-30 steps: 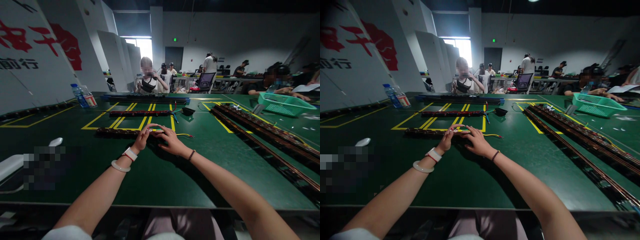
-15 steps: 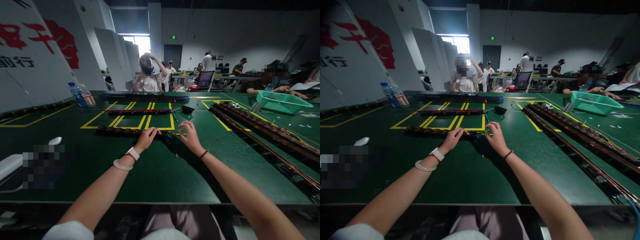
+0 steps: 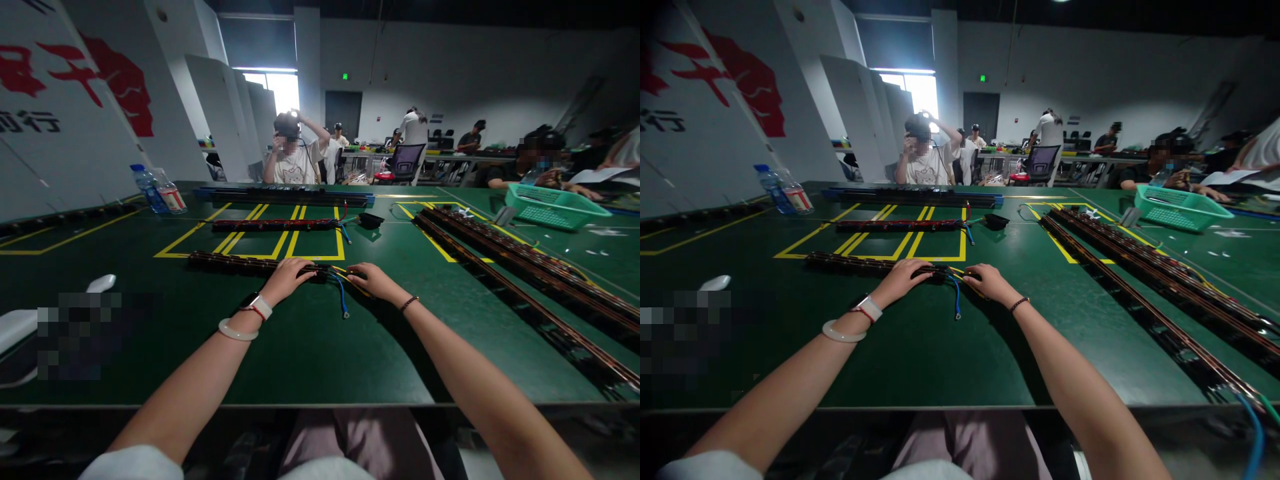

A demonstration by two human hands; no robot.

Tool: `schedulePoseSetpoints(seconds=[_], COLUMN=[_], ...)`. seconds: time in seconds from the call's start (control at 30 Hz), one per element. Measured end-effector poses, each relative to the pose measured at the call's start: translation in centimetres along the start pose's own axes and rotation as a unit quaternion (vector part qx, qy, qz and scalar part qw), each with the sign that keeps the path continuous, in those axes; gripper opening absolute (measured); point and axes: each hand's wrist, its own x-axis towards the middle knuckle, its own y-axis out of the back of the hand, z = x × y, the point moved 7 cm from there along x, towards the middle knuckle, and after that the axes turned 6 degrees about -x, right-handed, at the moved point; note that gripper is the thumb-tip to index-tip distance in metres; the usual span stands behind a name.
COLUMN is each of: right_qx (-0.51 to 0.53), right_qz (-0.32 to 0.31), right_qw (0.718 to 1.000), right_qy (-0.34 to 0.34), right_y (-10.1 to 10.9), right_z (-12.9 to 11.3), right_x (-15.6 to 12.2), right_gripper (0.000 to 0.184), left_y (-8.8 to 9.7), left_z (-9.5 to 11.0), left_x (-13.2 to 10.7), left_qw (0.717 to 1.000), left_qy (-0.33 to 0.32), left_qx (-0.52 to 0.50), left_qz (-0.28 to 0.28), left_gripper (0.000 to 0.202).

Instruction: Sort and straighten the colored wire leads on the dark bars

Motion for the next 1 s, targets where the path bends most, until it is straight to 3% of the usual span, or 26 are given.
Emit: schedulePoseSetpoints(seconds=[0.27, 0.47, 0.6, 1.0], right_qx=[0.104, 0.136, 0.136, 0.092], right_qz=[-0.144, -0.201, -0.179, -0.109], right_qw=[0.982, 0.969, 0.973, 0.99], right_qy=[-0.07, -0.047, -0.042, -0.01], right_y=[-0.9, -1.8, -1.8, -1.0], right_z=[-0.5, -2.1, -2.9, -3.5], right_x=[0.6, 0.3, -0.8, -1.4], right_gripper=[0.024, 0.028, 0.037, 0.022], left_y=[0.9, 1.4, 1.6, 1.8], left_z=[0.1, 0.3, 0.5, 1.2], left_x=[-0.6, -1.6, -2.1, -2.7], left_qw=[1.0, 0.998, 0.996, 0.996], left_qy=[0.003, 0.011, 0.014, 0.045], left_qx=[-0.018, 0.038, 0.05, 0.045], left_qz=[-0.013, -0.051, -0.068, -0.068], left_gripper=[0.042, 0.04, 0.038, 0.038])
